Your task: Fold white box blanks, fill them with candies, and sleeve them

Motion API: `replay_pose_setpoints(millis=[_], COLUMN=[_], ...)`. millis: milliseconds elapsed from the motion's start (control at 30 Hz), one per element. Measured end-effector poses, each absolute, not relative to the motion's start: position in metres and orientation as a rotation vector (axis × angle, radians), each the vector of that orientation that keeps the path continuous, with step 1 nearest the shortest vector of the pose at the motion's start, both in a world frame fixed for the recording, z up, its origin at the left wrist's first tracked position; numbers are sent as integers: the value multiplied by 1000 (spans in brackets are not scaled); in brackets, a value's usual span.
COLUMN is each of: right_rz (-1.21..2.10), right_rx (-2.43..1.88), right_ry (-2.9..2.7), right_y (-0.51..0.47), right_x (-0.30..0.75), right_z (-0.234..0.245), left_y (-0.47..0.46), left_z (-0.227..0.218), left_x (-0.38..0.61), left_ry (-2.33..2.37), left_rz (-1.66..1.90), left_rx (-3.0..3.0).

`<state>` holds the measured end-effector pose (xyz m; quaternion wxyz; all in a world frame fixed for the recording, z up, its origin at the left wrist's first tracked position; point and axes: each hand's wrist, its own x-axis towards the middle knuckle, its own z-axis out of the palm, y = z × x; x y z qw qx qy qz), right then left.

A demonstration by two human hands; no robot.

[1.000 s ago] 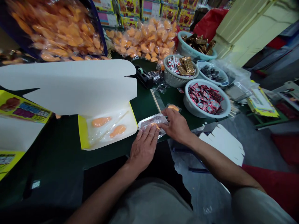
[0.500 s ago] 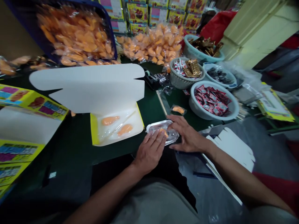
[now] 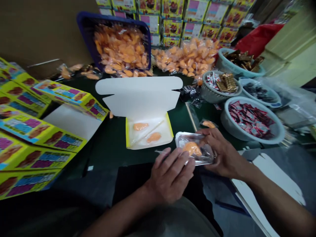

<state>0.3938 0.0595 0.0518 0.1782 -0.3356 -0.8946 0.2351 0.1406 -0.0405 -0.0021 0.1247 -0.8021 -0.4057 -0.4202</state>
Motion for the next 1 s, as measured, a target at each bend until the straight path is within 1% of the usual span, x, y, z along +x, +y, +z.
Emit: replay_pose_setpoints(millis=[67, 167, 267, 367, 467, 567, 700, 767, 867, 933, 1000], right_rz=[616, 573, 559, 503, 472, 511, 581, 732, 1181, 1418, 1536], right_rx=[-849, -716, -628, -549, -496, -454, -475, -594, -732, -743, -756], right_ry=[-2536, -2567, -2610, -2684, -2768, -2791, -2670, -2521, -2316, -2237, -2165], right_y=[72, 98, 123, 140, 148, 150, 136, 121, 95, 79, 68], right_x=[367, 315, 265, 234, 223, 228, 244, 252, 263, 268, 273], right_z=[59, 58, 47, 30, 15, 10, 32, 52, 78, 85, 83], left_y=[-46, -50, -52, -56, -59, -58, -53, -51, -46, -43, -40], left_z=[9, 13, 8, 3, -1, -3, 1, 7, 14, 17, 17], left_x=[117, 82, 58, 49, 48, 50, 55, 60, 72, 83, 95], left_ry=[-1324, -1473, -1506, -1501, -1488, -1456, -1350, -1286, -1168, -1074, -991], left_rz=[-1272, -1153, -1021, -968, -955, -931, -911, -899, -893, -906, -918], left_rx=[-2178, -2039, -2025, -2066, -2170, -2285, -2407, -2462, -2518, -2547, -2586])
